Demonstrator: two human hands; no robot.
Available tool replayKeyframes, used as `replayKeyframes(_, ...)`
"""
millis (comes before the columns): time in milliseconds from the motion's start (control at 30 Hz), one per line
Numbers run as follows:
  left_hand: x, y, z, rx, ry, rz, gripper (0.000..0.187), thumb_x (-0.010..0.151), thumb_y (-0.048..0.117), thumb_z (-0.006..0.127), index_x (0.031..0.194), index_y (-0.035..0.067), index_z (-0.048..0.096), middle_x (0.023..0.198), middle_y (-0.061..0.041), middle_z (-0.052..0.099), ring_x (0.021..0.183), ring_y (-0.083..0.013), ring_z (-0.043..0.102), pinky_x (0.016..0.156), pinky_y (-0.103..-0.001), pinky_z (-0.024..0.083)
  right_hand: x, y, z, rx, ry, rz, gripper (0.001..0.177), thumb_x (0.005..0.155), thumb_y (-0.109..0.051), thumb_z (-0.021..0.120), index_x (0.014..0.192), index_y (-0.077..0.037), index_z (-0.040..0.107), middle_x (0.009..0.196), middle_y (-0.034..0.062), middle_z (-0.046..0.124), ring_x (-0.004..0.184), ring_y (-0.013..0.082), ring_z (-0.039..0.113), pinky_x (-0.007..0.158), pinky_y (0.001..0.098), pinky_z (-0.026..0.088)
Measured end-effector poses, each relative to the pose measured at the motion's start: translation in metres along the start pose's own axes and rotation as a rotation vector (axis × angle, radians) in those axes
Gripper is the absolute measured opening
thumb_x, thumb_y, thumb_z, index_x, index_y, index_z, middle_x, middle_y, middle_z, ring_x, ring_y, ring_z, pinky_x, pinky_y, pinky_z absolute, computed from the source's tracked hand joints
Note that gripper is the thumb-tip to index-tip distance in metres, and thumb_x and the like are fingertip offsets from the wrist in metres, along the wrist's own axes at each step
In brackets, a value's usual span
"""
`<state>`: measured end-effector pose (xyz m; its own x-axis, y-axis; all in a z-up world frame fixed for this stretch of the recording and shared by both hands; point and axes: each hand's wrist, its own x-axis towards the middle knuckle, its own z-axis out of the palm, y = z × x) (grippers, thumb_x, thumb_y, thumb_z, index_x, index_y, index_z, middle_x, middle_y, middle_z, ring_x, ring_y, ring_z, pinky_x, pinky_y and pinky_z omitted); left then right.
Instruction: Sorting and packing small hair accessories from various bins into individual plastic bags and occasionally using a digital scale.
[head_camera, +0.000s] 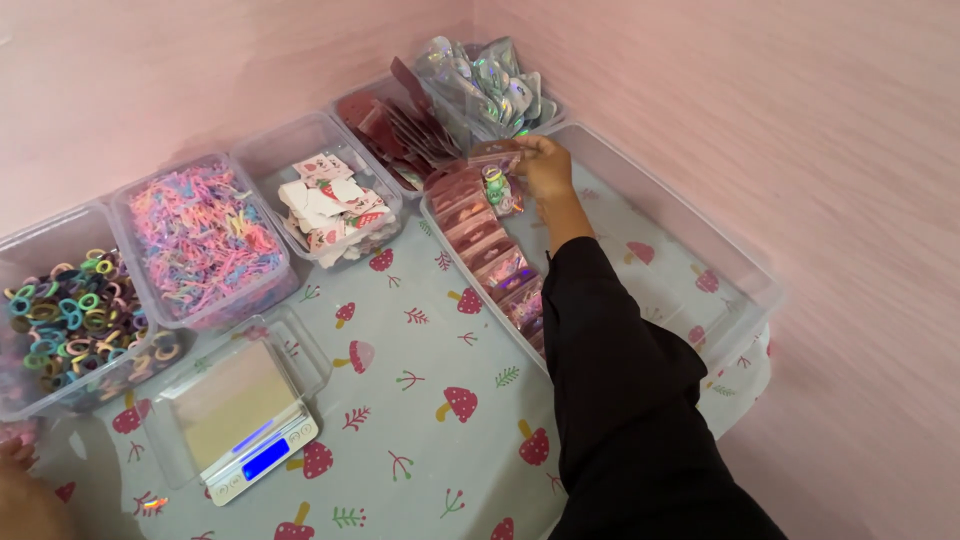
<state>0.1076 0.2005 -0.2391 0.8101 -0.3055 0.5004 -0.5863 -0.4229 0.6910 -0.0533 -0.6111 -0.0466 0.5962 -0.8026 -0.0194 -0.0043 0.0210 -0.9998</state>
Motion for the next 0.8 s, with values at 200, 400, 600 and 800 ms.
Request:
replayKeyframes(200, -0.025, 0.063, 0.031, 0.965, 0.329, 0.008, 0.019, 0.144, 0.004, 0.052, 0.147, 0.004, 0.071, 0.143, -0.012, 0.077, 0.118, -0.0224, 0.073, 0.066, -0.025, 0.057, -0.006, -0.005, 0.005, -0.005, -0.006, -0.158, 0.020, 0.083, 0.009, 0.072, 0.094, -0.007, 0.078, 0.075, 0.0008, 0.071, 0.063, 0.0085, 0.062, 0.050, 0.0227, 0.046)
replayKeyframes(400, -0.004, 0.189, 0.054, 0.305, 0.611, -0.502, 0.033, 0.123, 0.030, 0.051, 0.125, 0.020, 0.082, 0.120, 0.000, 0.078, 0.104, -0.0157, 0.070, 0.060, -0.036, 0.052, 0.003, 0.004, 0.016, -0.061, 0.012, -0.242, 0.037, 0.085, 0.011, 0.061, 0.112, -0.008, 0.077, 0.096, 0.0059, 0.072, 0.068, 0.0111, 0.063, 0.056, 0.0246, 0.055)
replayKeyframes(600, -0.028, 0.070, 0.030, 0.751, 0.198, -0.055, 0.041, 0.114, -0.020, 0.053, 0.152, -0.011, 0.061, 0.144, -0.028, 0.070, 0.120, -0.0364, 0.068, 0.053, -0.037, 0.055, -0.007, -0.007, 0.015, -0.161, 0.061, -0.157, 0.033, 0.090, 0.004, 0.060, 0.115, -0.012, 0.074, 0.103, 0.0042, 0.070, 0.080, 0.0125, 0.064, 0.059, 0.0270, 0.057)
replayKeyframes(800, -0.008, 0.045, 0.037, 0.152, 0.368, -0.351, 0.043, 0.136, 0.040, 0.028, 0.147, 0.012, 0.058, 0.141, -0.015, 0.059, 0.120, -0.0337, 0.053, 0.071, -0.044, 0.045, 0.046, 0.038, 0.008, -0.264, 0.146, -0.253, 0.032, 0.080, -0.002, 0.064, 0.101, -0.021, 0.079, 0.085, 0.0027, 0.075, 0.061, 0.0156, 0.073, 0.051, 0.0255, 0.065)
